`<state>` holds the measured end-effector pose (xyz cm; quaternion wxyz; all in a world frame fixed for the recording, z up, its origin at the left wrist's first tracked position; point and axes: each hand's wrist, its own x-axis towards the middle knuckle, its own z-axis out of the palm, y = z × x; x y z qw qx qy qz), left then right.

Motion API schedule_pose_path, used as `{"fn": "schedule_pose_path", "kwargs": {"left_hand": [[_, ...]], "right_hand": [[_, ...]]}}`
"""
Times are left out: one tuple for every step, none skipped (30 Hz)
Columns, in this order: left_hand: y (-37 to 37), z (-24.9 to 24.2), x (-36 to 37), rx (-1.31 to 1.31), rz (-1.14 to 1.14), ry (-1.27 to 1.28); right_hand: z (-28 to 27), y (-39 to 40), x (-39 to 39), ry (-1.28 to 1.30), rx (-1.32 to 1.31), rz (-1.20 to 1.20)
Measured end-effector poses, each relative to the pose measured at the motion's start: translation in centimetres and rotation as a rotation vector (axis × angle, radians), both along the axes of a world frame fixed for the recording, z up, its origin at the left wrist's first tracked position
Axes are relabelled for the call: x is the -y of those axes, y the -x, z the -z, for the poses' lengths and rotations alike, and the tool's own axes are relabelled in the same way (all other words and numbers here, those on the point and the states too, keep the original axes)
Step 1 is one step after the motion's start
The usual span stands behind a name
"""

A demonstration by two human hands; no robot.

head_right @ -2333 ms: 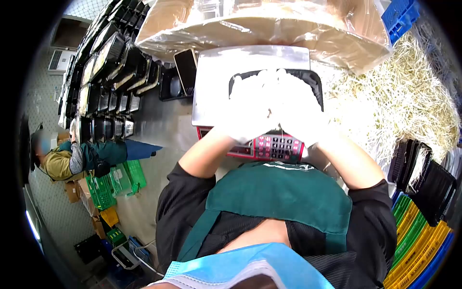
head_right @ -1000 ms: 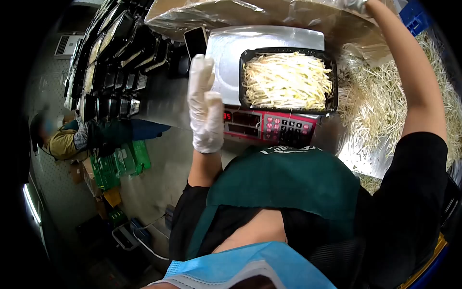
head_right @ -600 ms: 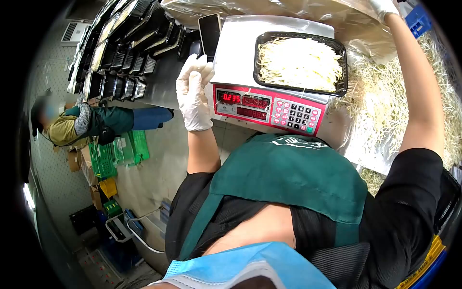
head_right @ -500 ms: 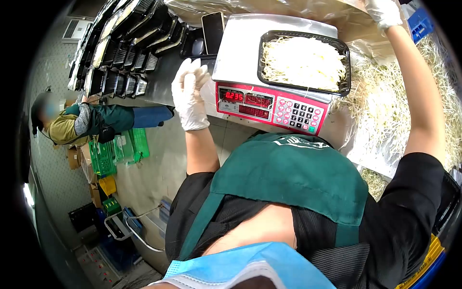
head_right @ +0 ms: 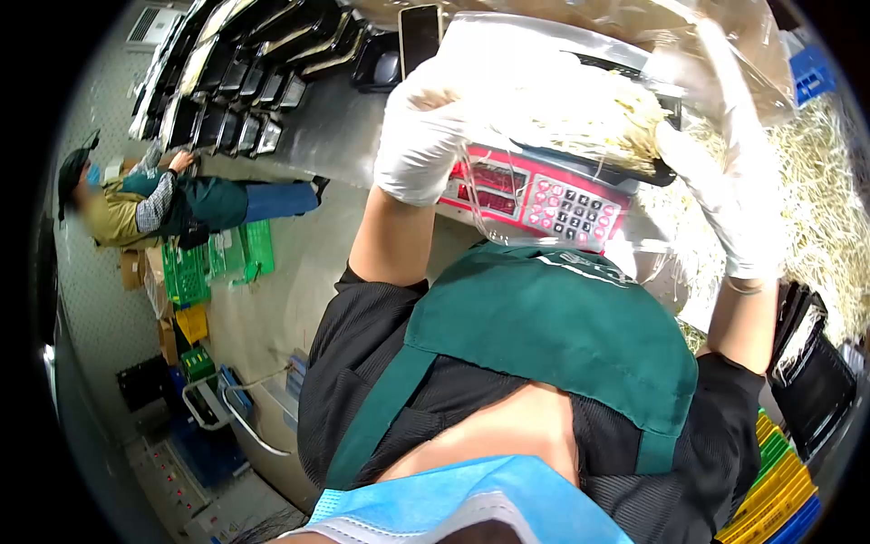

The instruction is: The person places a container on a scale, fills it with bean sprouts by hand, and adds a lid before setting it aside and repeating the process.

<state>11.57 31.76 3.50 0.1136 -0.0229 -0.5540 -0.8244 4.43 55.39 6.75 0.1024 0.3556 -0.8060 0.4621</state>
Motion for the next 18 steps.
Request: {"fn": "schedule_pose_path", "kwargs": {"left_hand": [[-0.1,-0.8,-0.8,0.104,0.012,-0.062],[0.5,-0.2,0.1,0.061,0.119,-0.042],[1.2,0.7,1.0,0.017,0.221,-0.022],[1.8,1.1,0.8,0.009,0.224,-0.024],[2.4,1.5,0.3,-0.006,0.150,-0.048],[3.1,1.8,-0.1,-0.017,0.081,-0.070],[4.1,2.1,-0.2,-0.010,0.094,-0.070],[5.7,2.6,-0.2,-0.089,-0.072,0.401],[7.6,3.0,-0.2,-0.178,-0.242,0.869],[9.8,5.7,0.4,-0.184,-0.236,0.864],[11.8,10.1,1.5,-0.227,-0.380,1.140],[12.9,12.4,2.1,-0.267,-0.530,1.415],[12.9,12.8,2.0,-0.194,-0.517,1.498],[12.6,13.3,1.8,-0.137,-0.459,1.505],[12.3,13.3,1.7,-0.101,-0.418,1.511],[12.0,13.4,1.6,-0.088,-0.406,1.531],[11.9,13.5,1.5,-0.076,-0.388,1.529],[11.9,13.4,1.4,-0.068,-0.375,1.532]], "right_hand": [[1.1,-0.6,-0.6,0.239,0.580,-0.107],[2.3,-1.0,-1.3,0.275,0.594,0.033],[3.2,-1.1,-1.8,0.310,0.605,0.168],[3.9,-0.7,-2.0,0.309,0.597,0.171],[4.5,0.0,-2.0,0.328,0.415,0.192],[5.0,0.8,-2.0,0.347,0.236,0.218],[5.6,2.2,-2.0,0.348,0.240,0.232],[6.4,4.2,-1.9,0.213,0.128,0.270],[6.9,6.1,-1.8,0.075,0.013,0.304],[8.4,7.6,-1.5,0.001,0.034,0.371],[9.8,8.4,-1.2,-0.070,0.052,0.434],[9.9,8.4,-1.2,-0.070,0.048,0.439],[10.0,8.4,-1.0,-0.029,0.193,0.353],[10.2,8.5,-0.8,0.016,0.338,0.266],[10.8,8.4,-0.8,0.020,0.344,0.275],[11.5,8.3,-0.8,0.160,0.516,0.239],[12.1,8.3,-0.8,0.301,0.681,0.201],[12.4,8.4,-0.8,0.306,0.676,0.164]]}}
